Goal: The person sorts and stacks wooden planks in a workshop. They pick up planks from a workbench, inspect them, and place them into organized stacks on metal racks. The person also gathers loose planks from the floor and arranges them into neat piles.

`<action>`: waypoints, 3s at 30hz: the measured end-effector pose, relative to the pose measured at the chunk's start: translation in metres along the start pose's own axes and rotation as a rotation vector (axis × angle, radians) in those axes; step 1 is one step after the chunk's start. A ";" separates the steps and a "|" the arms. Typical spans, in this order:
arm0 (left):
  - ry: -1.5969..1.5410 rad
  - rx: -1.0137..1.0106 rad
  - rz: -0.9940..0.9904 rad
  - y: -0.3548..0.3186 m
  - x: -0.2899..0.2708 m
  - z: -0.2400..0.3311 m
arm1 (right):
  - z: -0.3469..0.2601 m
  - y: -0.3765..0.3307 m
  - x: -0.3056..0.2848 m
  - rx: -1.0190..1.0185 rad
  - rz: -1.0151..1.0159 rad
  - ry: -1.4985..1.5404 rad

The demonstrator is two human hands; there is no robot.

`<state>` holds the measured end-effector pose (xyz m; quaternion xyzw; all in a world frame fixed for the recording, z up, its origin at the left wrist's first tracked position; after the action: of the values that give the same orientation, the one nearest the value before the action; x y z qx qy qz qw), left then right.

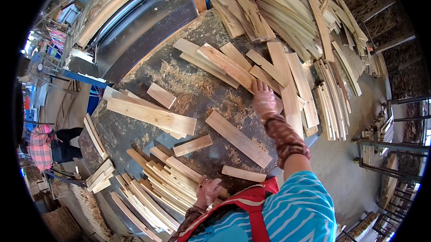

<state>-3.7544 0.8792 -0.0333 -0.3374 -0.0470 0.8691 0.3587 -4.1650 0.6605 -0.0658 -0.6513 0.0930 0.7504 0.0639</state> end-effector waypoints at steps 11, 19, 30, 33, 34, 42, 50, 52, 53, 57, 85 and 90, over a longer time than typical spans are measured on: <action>0.082 -0.074 -0.110 0.005 -0.005 0.003 | 0.030 -0.031 -0.039 0.404 -0.390 1.744; 0.187 -0.066 -0.024 -0.003 0.001 0.010 | 0.002 -0.073 -0.078 0.442 -0.532 2.064; -0.954 0.058 0.314 0.104 -0.041 0.099 | -0.114 -0.160 -0.099 0.244 0.007 1.497; -1.457 -0.334 0.185 0.149 -0.077 0.090 | -0.112 -0.151 -0.136 -0.474 0.064 1.224; -1.512 -0.270 0.326 0.152 -0.085 0.085 | -0.108 -0.143 -0.113 -0.396 -0.060 1.391; -1.860 -0.096 0.151 0.160 -0.115 0.052 | -0.082 0.090 -0.034 -0.051 0.079 0.476; -1.851 -0.142 0.184 0.147 -0.143 0.031 | -0.099 0.162 -0.014 -0.088 -0.298 0.240; -1.845 -0.160 0.206 0.144 -0.144 0.022 | -0.091 0.161 -0.014 -0.033 -0.341 0.375; -1.850 -0.163 0.224 0.141 -0.144 0.020 | -0.087 0.160 -0.015 -0.002 -0.360 0.443; -1.823 -0.147 0.144 0.147 -0.138 0.018 | -0.022 0.098 0.037 -0.528 -0.001 0.894; -1.759 -0.243 0.372 0.183 -0.098 0.041 | -0.124 -0.010 -0.065 -0.066 -0.281 0.697; -1.598 -0.267 0.580 0.173 -0.119 0.043 | -0.153 0.039 -0.040 -0.108 -0.272 0.251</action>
<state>-3.8222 0.6807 0.0092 0.3375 -0.2990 0.8905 -0.0611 -4.0195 0.5894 -0.0446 -0.7489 -0.0289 0.6516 0.1174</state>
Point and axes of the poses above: each hand's wrist, its own y-axis towards the middle knuckle, its own x-axis out of the palm, z = x × y, the point moved 1 cm from there along y, towards the middle knuckle, and after that the axes turned 12 degrees about -y, right-handed, at the moved point
